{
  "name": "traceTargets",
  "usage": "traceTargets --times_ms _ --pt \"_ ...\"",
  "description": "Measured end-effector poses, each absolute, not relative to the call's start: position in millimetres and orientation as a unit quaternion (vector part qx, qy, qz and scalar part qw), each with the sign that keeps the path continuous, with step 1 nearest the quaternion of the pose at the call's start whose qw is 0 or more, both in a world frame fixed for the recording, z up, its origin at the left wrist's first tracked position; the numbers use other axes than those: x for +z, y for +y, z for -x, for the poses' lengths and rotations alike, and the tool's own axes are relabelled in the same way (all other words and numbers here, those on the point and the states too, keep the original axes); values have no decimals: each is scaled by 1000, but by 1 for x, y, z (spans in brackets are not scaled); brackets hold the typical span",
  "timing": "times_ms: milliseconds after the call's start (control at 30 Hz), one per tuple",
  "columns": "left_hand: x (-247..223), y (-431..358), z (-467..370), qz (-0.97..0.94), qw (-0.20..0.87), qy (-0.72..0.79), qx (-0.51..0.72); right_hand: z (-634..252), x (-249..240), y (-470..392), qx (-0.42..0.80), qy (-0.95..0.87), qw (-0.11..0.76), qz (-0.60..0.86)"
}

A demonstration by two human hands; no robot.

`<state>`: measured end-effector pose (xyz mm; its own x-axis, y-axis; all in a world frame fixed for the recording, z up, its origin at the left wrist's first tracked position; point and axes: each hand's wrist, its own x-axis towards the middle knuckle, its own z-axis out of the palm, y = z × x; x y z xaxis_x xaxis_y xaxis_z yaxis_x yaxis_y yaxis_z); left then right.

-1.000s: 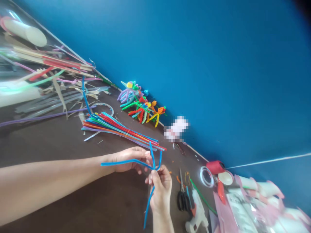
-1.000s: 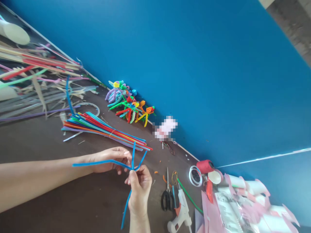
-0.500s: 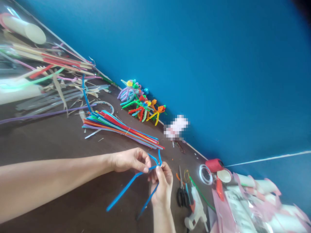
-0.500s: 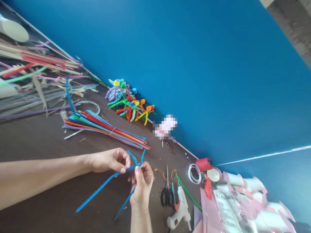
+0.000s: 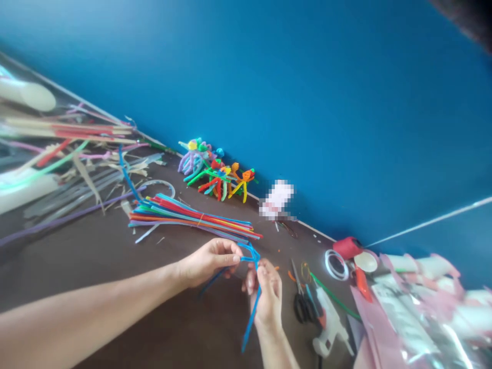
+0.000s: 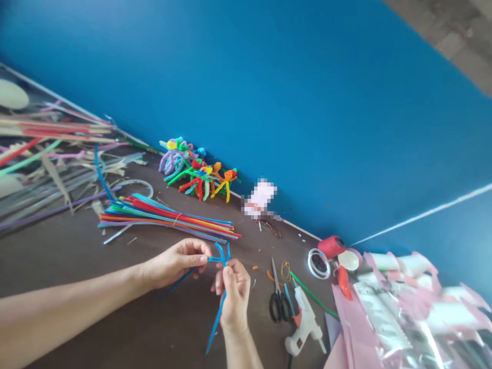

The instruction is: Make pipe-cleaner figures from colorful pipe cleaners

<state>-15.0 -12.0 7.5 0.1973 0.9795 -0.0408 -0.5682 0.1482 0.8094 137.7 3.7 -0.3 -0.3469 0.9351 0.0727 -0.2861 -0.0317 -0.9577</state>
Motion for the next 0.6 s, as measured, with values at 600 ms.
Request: traceTargets --times_ms 600 --pt "3 -18 9 -300 664 380 569 -142 9 12 790 -413 392 227"
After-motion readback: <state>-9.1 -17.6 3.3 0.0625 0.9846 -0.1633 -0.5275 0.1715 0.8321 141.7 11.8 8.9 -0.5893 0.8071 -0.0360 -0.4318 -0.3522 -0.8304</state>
